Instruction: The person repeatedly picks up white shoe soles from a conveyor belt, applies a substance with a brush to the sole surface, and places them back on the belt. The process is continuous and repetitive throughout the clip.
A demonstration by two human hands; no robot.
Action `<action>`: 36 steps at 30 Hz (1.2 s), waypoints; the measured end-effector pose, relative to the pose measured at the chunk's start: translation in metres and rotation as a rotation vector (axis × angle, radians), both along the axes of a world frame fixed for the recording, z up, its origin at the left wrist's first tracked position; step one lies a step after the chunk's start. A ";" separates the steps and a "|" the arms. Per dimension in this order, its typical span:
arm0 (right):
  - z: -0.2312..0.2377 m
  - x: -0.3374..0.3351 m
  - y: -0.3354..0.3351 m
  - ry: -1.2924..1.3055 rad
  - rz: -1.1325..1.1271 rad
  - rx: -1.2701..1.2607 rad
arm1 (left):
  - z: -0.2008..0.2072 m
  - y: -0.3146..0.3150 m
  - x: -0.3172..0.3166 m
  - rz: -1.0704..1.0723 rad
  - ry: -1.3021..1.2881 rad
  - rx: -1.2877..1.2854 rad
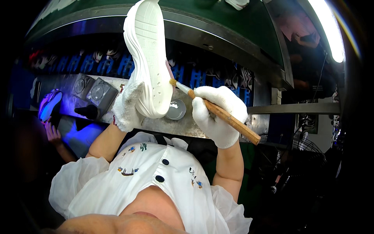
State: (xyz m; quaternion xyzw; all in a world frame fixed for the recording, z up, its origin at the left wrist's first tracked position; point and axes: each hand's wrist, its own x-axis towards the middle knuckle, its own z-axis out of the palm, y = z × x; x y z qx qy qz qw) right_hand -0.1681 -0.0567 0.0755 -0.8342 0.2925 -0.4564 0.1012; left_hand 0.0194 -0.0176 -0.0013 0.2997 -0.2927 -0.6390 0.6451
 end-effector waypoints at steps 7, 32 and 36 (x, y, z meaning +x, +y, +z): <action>0.000 -0.010 0.013 -0.030 0.005 0.006 | -0.006 -0.004 0.010 0.108 0.047 -0.018; -0.065 -0.031 0.027 -0.576 -0.324 0.440 | 0.085 -0.294 0.175 0.353 0.349 -0.026; -0.078 -0.041 0.030 -0.622 -0.430 0.493 | 0.085 -0.357 0.128 0.416 -0.294 -0.034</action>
